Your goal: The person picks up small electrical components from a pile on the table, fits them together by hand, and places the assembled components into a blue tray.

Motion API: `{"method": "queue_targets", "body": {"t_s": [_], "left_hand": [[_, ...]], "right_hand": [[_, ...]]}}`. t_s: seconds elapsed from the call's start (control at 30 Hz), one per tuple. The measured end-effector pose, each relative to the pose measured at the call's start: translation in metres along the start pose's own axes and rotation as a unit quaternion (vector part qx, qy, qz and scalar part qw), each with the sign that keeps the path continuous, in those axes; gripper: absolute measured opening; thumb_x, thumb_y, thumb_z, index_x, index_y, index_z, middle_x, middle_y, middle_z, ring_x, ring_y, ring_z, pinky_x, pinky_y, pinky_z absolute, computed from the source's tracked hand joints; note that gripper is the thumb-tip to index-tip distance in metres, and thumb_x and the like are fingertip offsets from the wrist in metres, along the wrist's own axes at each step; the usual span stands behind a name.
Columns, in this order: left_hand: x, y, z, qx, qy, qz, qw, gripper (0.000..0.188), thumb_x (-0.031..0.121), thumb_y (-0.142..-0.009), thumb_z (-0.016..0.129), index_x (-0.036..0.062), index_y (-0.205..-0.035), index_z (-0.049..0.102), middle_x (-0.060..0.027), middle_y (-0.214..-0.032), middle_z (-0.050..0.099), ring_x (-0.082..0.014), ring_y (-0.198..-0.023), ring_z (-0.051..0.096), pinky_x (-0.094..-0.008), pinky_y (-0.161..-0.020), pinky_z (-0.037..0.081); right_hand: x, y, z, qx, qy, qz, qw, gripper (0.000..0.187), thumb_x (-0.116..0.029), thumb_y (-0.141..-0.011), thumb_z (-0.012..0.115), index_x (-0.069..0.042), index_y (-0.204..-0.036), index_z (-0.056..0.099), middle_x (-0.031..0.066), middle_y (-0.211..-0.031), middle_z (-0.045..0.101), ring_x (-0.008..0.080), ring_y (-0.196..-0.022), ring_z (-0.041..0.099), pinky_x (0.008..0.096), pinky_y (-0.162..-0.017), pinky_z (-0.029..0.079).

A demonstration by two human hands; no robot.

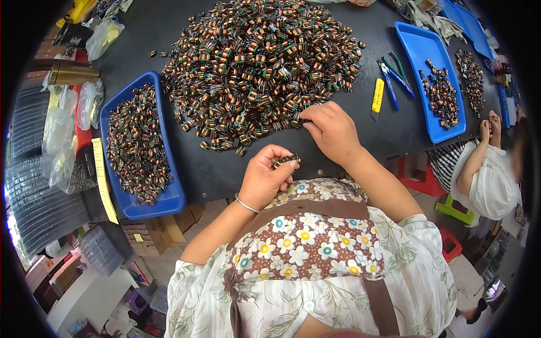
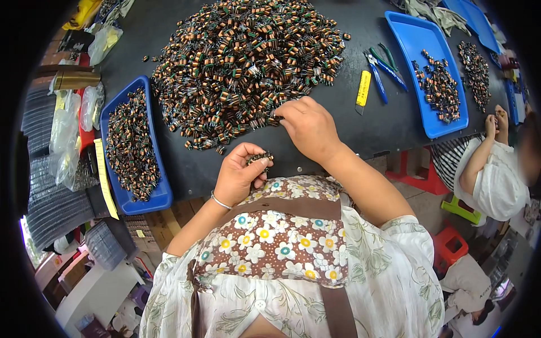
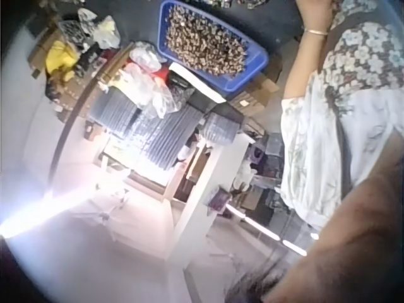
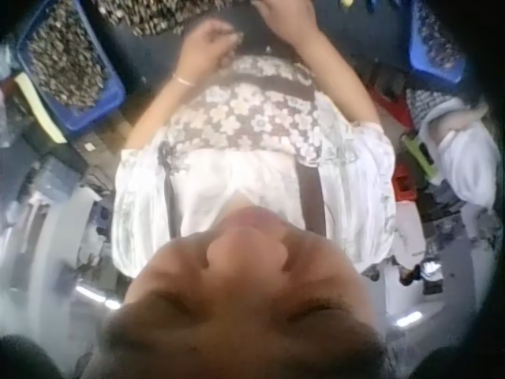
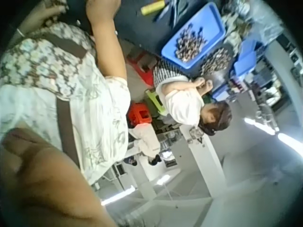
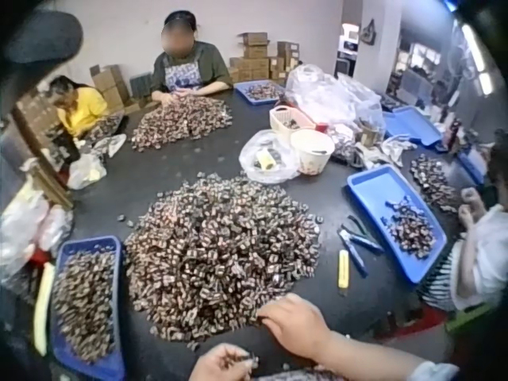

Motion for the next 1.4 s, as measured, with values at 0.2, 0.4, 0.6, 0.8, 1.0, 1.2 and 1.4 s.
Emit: {"method": "queue_targets", "body": {"t_s": [0.2, 0.4, 0.6, 0.8, 1.0, 1.2, 1.4], "left_hand": [[0.001, 0.000, -0.006, 0.023, 0.003, -0.006, 1.000, 0.014, 0.003, -0.085, 0.058, 0.0046, -0.097, 0.050, -0.0072, -0.083, 0.060, -0.0062, -0.057, 0.053, -0.0176, -0.045, 0.041], [0.004, -0.004, 0.002, -0.014, -0.075, -0.010, 0.997, 0.015, 0.005, -0.085, 0.059, 0.0052, -0.096, 0.049, -0.0052, -0.079, 0.060, -0.0049, -0.057, 0.053, -0.0171, -0.045, 0.041], [0.003, -0.001, -0.004, 0.018, -0.025, -0.018, 0.999, 0.014, 0.005, -0.084, 0.060, 0.0053, -0.094, 0.049, -0.0062, -0.079, 0.062, -0.0052, -0.055, 0.053, -0.0178, -0.045, 0.041], [0.002, 0.001, -0.005, 0.018, -0.013, -0.022, 0.999, 0.016, 0.003, -0.083, 0.061, 0.0056, -0.094, 0.049, -0.0064, -0.080, 0.062, -0.0060, -0.056, 0.053, -0.0183, -0.045, 0.041], [0.004, 0.003, -0.008, 0.041, 0.006, -0.011, 0.999, 0.015, 0.003, -0.083, 0.060, 0.0057, -0.094, 0.050, -0.0058, -0.078, 0.061, -0.0060, -0.056, 0.053, -0.0187, -0.045, 0.042], [0.002, 0.000, -0.007, 0.026, -0.074, 0.028, 0.996, 0.014, 0.006, -0.082, 0.063, 0.0051, -0.092, 0.052, 0.0000, -0.065, 0.056, -0.0028, -0.048, 0.048, -0.0183, -0.042, 0.038], [-0.001, 0.015, -0.024, 0.038, -0.037, 0.000, 0.999, 0.016, 0.000, -0.082, 0.061, 0.0042, -0.093, 0.050, -0.0093, -0.078, 0.063, -0.0063, -0.053, 0.053, -0.0179, -0.043, 0.040]], "right_hand": [[0.000, 0.011, -0.001, -0.078, -0.177, 0.073, 0.978, 0.012, -0.001, -0.074, 0.065, -0.004, -0.085, 0.064, 0.0072, -0.087, 0.063, 0.0195, -0.075, 0.060, 0.0281, -0.066, 0.048], [-0.022, 0.018, 0.011, -0.184, -0.336, 0.081, 0.920, 0.011, 0.000, -0.074, 0.065, -0.001, -0.085, 0.065, 0.0075, -0.084, 0.062, 0.0170, -0.077, 0.059, 0.0270, -0.067, 0.046], [-0.014, 0.004, 0.012, -0.099, -0.225, -0.016, 0.969, 0.015, 0.000, -0.073, 0.065, -0.005, -0.087, 0.066, 0.0061, -0.085, 0.060, 0.0208, -0.080, 0.059, 0.0300, -0.070, 0.046], [-0.010, -0.005, 0.019, -0.079, -0.026, -0.042, 0.996, 0.009, -0.005, -0.071, 0.062, -0.009, -0.080, 0.062, 0.0024, -0.085, 0.057, 0.0224, -0.084, 0.057, 0.0339, -0.070, 0.047], [-0.014, 0.003, 0.011, -0.104, -0.159, 0.017, 0.982, 0.009, -0.005, -0.073, 0.066, -0.004, -0.081, 0.061, 0.0065, -0.079, 0.056, 0.0232, -0.075, 0.057, 0.0331, -0.065, 0.046], [-0.033, 0.017, 0.019, -0.171, -0.217, 0.063, 0.959, 0.009, -0.006, -0.074, 0.067, -0.003, -0.081, 0.062, 0.0075, -0.077, 0.057, 0.0233, -0.071, 0.056, 0.0318, -0.063, 0.045], [-0.028, 0.013, 0.033, -0.160, -0.246, 0.078, 0.953, 0.009, -0.006, -0.075, 0.065, -0.003, -0.083, 0.062, 0.0079, -0.079, 0.059, 0.0239, -0.076, 0.058, 0.0324, -0.065, 0.047]]}}
Point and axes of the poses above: each hand's wrist, its own y-axis away from the middle knuckle, its own z-axis out of the palm, x = y × z, the point moved 8 cm from there along -y, towards the middle knuckle
